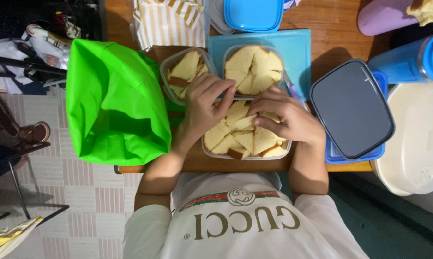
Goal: The person arranges slices of bread into plastic food containers, presses the slices down to fit them, snaps the lids onto the filled containers, and places the sealed containers into a green tote bag, adjusting the bag's straps at the end.
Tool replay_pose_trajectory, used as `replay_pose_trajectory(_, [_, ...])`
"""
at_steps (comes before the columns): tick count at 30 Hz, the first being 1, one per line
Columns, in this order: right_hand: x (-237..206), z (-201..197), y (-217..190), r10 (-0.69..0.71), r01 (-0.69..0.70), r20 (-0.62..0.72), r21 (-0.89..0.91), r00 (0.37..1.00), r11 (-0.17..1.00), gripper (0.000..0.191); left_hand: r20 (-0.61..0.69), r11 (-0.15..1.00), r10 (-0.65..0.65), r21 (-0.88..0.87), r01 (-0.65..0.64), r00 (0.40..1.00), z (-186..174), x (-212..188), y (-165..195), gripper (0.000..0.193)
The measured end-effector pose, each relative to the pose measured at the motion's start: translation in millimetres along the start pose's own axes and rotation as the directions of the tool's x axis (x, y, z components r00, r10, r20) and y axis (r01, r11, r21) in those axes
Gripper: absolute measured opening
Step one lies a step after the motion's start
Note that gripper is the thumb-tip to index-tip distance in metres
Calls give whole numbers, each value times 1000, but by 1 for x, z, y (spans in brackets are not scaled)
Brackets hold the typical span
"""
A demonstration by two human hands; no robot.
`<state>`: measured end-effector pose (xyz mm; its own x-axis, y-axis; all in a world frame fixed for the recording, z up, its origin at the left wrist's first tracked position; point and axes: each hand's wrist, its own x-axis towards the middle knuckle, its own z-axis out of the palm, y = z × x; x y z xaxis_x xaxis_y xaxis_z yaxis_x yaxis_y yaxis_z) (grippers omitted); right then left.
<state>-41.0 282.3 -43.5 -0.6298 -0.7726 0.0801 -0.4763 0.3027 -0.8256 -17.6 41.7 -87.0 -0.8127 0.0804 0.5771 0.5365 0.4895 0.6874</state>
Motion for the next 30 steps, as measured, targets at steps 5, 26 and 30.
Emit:
replay_pose_trajectory(5, [2, 1, 1, 2, -4, 33, 82, 999, 997, 20, -31, 991, -73, 113, 76, 997, -2, 3, 3, 14])
replay_pose_trajectory(26, [-1, 15, 29, 256, -220, -101, 280, 961, 934, 19, 34, 776, -358, 566, 277, 933, 16, -24, -15, 62])
replay_pose_trajectory(30, [9, 10, 17, 185, -134, -183, 261, 966, 956, 16, -65, 869, -241, 430, 245, 968, 19, -26, -12, 41])
